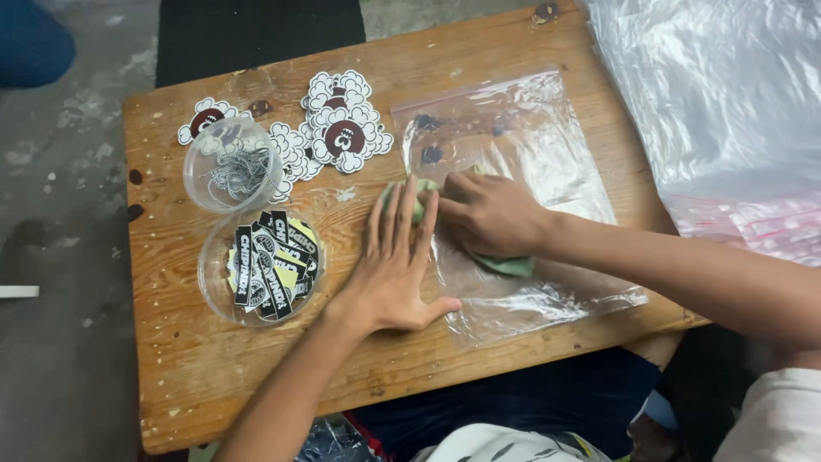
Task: The person wipes a black bag with a green cloth, then attaches a cartoon sticker and a chain to the bag. They also wipe a clear plastic bag with the cloth and place the decorated bag into the plastic bag.
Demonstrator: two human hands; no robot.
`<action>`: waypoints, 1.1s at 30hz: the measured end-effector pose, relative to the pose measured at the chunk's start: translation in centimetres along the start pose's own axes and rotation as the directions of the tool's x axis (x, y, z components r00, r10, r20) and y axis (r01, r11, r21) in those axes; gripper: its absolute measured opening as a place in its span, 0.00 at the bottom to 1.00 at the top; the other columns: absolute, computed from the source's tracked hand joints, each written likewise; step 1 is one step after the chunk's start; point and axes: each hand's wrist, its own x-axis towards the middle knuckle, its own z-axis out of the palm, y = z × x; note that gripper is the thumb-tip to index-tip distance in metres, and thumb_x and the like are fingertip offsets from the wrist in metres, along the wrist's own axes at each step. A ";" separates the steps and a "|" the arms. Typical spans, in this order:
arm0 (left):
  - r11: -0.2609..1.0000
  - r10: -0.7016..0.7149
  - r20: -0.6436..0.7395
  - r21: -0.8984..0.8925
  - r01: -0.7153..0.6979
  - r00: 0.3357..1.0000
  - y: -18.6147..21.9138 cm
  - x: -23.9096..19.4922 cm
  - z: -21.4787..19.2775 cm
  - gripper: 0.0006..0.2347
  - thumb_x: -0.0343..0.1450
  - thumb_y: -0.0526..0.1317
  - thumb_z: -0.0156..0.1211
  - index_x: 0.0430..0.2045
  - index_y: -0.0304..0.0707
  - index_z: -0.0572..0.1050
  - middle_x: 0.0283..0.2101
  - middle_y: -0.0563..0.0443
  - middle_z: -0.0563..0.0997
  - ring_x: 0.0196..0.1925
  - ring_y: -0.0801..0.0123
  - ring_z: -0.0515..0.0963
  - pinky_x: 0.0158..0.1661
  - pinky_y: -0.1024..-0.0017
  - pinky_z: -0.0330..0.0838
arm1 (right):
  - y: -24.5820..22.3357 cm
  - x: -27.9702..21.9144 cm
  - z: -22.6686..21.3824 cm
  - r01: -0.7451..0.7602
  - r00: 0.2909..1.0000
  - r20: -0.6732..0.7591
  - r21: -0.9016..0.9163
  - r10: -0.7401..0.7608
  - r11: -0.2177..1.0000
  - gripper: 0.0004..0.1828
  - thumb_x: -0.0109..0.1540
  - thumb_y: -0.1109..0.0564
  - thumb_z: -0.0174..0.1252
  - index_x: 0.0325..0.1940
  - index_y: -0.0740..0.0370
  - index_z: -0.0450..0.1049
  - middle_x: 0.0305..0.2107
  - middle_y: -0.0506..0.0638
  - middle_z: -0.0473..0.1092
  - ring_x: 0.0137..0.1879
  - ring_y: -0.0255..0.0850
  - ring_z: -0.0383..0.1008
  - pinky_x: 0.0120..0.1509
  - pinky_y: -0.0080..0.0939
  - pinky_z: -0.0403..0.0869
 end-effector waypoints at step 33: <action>0.996 -0.001 0.087 -0.084 0.009 0.996 -0.8 0.1 -0.5 0.49 0.58 0.73 0.60 0.72 0.49 0.52 0.75 0.31 0.42 0.76 0.33 0.40 0.70 0.42 0.36 | 0.3 -6.8 -4.4 -0.457 0.877 0.041 -0.238 0.479 0.857 0.34 0.57 0.60 0.55 0.67 0.73 0.62 0.39 0.66 0.64 0.35 0.59 0.74 0.28 0.56 0.77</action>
